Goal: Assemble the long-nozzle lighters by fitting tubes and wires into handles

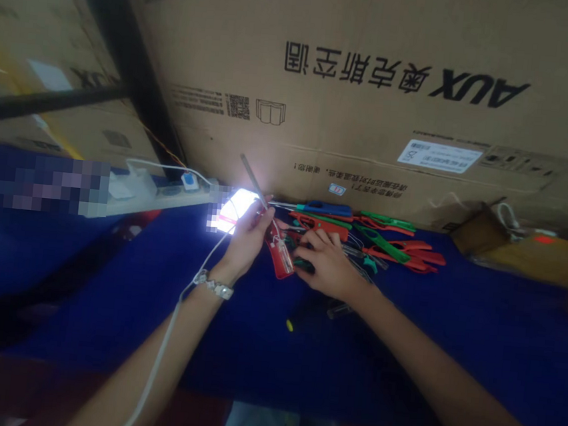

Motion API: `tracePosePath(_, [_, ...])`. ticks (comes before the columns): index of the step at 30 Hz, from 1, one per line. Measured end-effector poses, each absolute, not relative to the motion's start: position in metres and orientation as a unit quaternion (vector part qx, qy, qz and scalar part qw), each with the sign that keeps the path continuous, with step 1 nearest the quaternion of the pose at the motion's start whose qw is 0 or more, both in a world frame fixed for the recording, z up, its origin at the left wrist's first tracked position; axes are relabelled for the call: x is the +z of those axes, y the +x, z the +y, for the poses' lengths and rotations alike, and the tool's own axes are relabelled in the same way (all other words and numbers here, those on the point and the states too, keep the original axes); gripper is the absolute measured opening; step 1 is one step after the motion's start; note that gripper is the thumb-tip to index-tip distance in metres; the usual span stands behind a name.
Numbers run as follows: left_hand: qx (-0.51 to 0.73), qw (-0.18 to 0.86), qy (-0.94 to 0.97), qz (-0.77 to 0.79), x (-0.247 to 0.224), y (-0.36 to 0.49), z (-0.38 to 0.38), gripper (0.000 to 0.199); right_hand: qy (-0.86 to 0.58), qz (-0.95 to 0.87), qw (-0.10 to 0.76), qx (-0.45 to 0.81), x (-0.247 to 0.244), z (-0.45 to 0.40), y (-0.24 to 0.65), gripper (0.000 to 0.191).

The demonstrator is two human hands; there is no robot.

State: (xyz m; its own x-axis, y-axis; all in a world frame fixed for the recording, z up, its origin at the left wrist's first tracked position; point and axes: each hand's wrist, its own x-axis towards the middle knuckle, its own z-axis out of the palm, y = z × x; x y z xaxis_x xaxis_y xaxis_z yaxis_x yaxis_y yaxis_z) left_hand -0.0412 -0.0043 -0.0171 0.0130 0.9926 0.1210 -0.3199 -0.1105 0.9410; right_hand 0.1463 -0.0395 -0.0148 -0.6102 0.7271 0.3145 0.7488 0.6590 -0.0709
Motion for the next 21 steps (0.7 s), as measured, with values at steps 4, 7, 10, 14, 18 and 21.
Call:
tracePosePath(4, [0.593, 0.573, 0.445, 0.349, -0.016, -0.037, -0.009, 0.051, -0.405, -0.899, 0.162, 0.014, -0.012, -0.036, 0.147, 0.004])
tracePosePath(7, [0.575, 0.611, 0.425, 0.340, -0.011, -0.034, -0.013, 0.051, -0.421, -0.866, 0.241, 0.120, -0.010, -0.034, 0.154, 0.006])
tracePosePath(10, [0.542, 0.657, 0.401, 0.338, -0.007, -0.032, -0.016, 0.055, -0.450, -0.750, 0.392, 0.284, -0.010, -0.032, 0.163, 0.009])
tracePosePath(14, [0.516, 0.686, 0.404, 0.316, -0.005, -0.027, -0.019, 0.061, -0.439, -0.603, 0.513, 0.425, -0.006, -0.031, 0.159, 0.032])
tracePosePath(18, [0.496, 0.702, 0.419, 0.294, -0.007, -0.020, -0.024, 0.063, -0.462, -0.546, 0.516, 0.472, 0.005, -0.031, 0.137, 0.030])
tracePosePath(21, [0.493, 0.700, 0.427, 0.291, -0.010, -0.016, -0.025, 0.062, -0.462, -0.549, 0.529, 0.454, 0.013, -0.031, 0.123, 0.023])
